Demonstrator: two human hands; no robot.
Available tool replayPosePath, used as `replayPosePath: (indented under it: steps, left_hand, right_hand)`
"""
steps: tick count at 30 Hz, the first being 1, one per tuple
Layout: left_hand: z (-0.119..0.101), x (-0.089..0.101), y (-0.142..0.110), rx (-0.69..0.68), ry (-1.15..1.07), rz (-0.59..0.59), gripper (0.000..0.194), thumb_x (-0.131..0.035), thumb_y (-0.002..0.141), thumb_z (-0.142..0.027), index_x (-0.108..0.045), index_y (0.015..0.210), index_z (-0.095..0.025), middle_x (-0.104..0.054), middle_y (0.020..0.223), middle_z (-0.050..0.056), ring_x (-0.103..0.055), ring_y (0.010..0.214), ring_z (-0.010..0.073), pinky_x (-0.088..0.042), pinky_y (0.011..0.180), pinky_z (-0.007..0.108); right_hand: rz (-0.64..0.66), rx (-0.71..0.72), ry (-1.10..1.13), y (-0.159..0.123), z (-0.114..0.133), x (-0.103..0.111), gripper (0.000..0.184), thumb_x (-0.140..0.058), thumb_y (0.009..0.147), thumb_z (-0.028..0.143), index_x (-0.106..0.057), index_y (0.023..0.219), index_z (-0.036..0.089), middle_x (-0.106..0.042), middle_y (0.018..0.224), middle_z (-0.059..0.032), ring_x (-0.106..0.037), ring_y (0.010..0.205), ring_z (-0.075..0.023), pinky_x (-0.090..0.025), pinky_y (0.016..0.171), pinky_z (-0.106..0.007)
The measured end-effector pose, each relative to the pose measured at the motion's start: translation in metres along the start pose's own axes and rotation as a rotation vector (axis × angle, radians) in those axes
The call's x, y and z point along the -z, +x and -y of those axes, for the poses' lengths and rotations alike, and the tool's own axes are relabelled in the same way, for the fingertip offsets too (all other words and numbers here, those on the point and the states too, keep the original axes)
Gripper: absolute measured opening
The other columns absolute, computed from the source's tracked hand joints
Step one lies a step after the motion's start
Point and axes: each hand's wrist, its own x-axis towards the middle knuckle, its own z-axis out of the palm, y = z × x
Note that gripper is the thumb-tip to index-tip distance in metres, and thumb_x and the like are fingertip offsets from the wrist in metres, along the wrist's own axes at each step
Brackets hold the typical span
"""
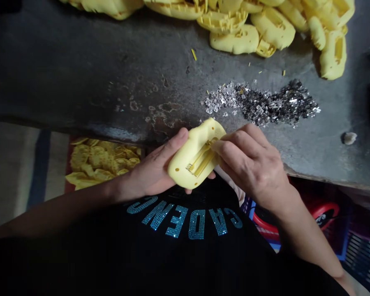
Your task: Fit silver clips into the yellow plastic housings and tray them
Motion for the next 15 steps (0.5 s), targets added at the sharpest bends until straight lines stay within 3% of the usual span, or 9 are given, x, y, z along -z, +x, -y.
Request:
replayPosePath:
  steps: [4,9,13,15]
  left_hand:
    - [0.005,0.000,0.001,-0.011,-0.019,-0.037,0.056,-0.071,0.104,-0.077,-0.078,0.125,-0.025,-0.079,0.101,0.006,-0.078,0.081,0.0227,-0.061,0.047,0.024]
    - [0.001,-0.005,-0.003,0.011,-0.023,-0.038,0.060,-0.074,0.102,-0.076,-0.075,0.129,-0.022,-0.081,0.100,0.008,-0.080,0.084,0.0255,-0.060,0.047,0.024]
    - [0.000,-0.003,-0.004,0.019,0.006,-0.033,0.065,-0.068,0.105,-0.076,-0.070,0.142,-0.022,-0.084,0.118,0.013,-0.084,0.095,0.0312,-0.061,0.048,0.027]
    - [0.003,-0.001,-0.003,-0.019,0.000,-0.010,0.063,-0.075,0.103,-0.072,-0.069,0.144,-0.024,-0.084,0.128,0.013,-0.085,0.102,0.0327,-0.063,0.053,0.029]
  right_hand:
    - [0.006,0.004,-0.048,-0.001,0.007,-0.001,0.025,-0.076,0.105,0.008,-0.071,0.125,0.023,-0.082,0.105,-0.0054,-0.073,0.088,-0.0207,-0.063,0.079,-0.038]
    - [-0.075,-0.067,0.025,-0.007,0.016,-0.007,0.035,-0.079,0.101,0.003,-0.071,0.130,0.022,-0.085,0.111,-0.0075,-0.076,0.091,-0.0215,-0.065,0.084,-0.039]
    - [-0.225,-0.170,0.088,-0.017,0.020,-0.014,0.037,-0.079,0.098,0.000,-0.077,0.125,0.026,-0.086,0.107,-0.0032,-0.078,0.088,-0.0207,-0.065,0.083,-0.039]
    - [-0.282,-0.285,0.147,-0.021,0.016,-0.016,0.033,-0.084,0.099,0.008,-0.080,0.125,0.028,-0.086,0.112,-0.0040,-0.080,0.097,-0.0232,-0.064,0.084,-0.040]
